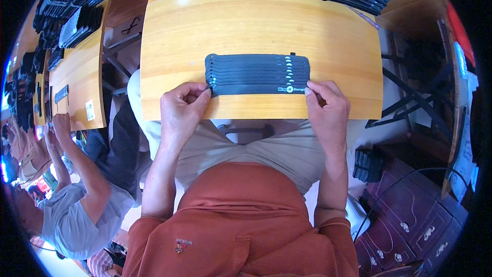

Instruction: Sorting and stacking black textile straps into a bundle at a workstation.

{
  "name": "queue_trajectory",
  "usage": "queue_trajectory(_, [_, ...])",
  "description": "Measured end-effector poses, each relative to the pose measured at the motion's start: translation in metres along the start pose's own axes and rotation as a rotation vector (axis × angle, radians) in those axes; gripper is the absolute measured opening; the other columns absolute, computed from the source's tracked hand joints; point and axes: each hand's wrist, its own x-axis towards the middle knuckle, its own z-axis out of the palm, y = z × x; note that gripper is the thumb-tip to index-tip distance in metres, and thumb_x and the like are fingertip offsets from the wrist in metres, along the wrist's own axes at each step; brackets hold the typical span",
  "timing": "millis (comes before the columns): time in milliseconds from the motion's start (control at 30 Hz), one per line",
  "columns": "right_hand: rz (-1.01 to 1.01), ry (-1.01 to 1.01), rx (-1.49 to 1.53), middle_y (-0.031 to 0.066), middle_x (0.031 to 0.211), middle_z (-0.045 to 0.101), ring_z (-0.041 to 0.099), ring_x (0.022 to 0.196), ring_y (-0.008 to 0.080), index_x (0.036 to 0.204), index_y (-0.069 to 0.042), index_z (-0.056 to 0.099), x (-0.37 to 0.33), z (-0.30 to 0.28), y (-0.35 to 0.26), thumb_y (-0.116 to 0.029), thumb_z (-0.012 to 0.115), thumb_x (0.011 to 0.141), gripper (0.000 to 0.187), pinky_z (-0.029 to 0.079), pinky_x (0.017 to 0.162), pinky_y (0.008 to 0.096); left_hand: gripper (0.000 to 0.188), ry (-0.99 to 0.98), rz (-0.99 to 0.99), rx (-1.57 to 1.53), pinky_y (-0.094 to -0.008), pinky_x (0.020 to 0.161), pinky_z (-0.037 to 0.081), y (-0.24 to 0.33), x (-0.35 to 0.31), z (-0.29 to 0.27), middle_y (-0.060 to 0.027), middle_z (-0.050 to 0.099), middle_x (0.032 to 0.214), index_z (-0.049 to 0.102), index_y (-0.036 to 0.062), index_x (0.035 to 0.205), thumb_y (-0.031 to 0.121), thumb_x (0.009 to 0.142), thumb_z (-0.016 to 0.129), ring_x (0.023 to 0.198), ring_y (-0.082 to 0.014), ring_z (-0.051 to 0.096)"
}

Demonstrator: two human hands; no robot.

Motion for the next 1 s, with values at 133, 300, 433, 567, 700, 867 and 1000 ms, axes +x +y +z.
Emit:
queue_trajectory(133, [0.026,0.002,0.070,0.0161,0.094,0.070,0.071,0.080,0.0306,0.103,0.003,0.074,-0.002,-0.001,0.003,-0.001,0.069,0.089,0.016,0.057,0.076,0.0381,0.013,0.005,0.001,-0.003,-0.0211,0.057,0.046,-0.001,-0.001,0.000,-0.0005,0.069,0.073,0.076,-0.0059,0.100,0.005,0.093,0.075,0.063,-0.0035,0.056])
queue_trajectory(300, [-0.143,0.123,-0.125,0.0153,0.102,0.070,0.070,0.088,0.0301,0.106,0.001,0.073,-0.008,0.003,0.005,-0.001,0.070,0.087,0.020,0.057,0.077,0.0392,0.013,0.008,0.032,0.024,-0.0210,0.057,0.045,-0.001,-0.001,0.001,0.0004,0.068,0.073,0.076,-0.0058,0.100,0.005,0.093,0.075,0.063,-0.0031,0.054])
queue_trajectory(433, [-0.431,0.112,-0.373,0.0146,0.113,0.069,0.068,0.100,0.0327,0.109,0.000,0.073,-0.020,0.022,-0.021,-0.004,0.071,0.088,0.022,0.058,0.082,0.0433,0.013,0.020,0.002,0.002,-0.0208,0.058,0.046,-0.001,-0.002,0.001,0.0006,0.067,0.074,0.076,-0.0060,0.101,0.005,0.093,0.075,0.063,-0.0034,0.054])
queue_trajectory(567, [-0.560,0.002,-0.350,0.0153,0.128,0.067,0.064,0.120,0.0342,0.117,-0.001,0.072,-0.030,0.050,-0.046,-0.012,0.077,0.087,0.033,0.053,0.102,0.0469,0.014,0.026,0.032,-0.011,-0.0206,0.058,0.046,-0.003,-0.001,0.002,0.0001,0.068,0.075,0.076,-0.0062,0.102,0.004,0.093,0.076,0.064,-0.0037,0.055])
queue_trajectory(700, [-0.552,-0.131,-0.414,0.0163,0.140,0.062,0.054,0.137,0.0346,0.119,0.002,0.070,-0.034,0.062,-0.047,-0.024,0.078,0.088,0.042,0.042,0.117,0.0506,0.014,0.030,0.028,-0.004,-0.0207,0.058,0.046,-0.003,-0.002,0.003,-0.0001,0.068,0.075,0.076,-0.0061,0.102,0.005,0.093,0.076,0.064,-0.0037,0.054])
queue_trajectory(867, [-0.503,-0.087,-0.399,0.0151,0.141,0.063,0.053,0.139,0.0329,0.121,0.002,0.070,-0.037,0.050,-0.025,-0.024,0.077,0.090,0.041,0.041,0.117,0.0507,0.015,0.034,0.031,0.043,-0.0211,0.058,0.047,-0.003,-0.002,0.002,-0.0006,0.069,0.075,0.076,-0.0056,0.103,0.006,0.094,0.075,0.064,-0.0036,0.055])
queue_trajectory(1000, [-0.458,-0.062,-0.424,0.0133,0.140,0.064,0.054,0.138,0.0326,0.123,0.001,0.070,-0.039,0.042,-0.016,-0.021,0.077,0.090,0.040,0.041,0.116,0.0515,0.015,0.030,0.034,0.047,-0.0211,0.059,0.047,-0.001,-0.002,0.002,-0.0010,0.069,0.074,0.077,-0.0056,0.103,0.006,0.094,0.075,0.064,-0.0037,0.055])
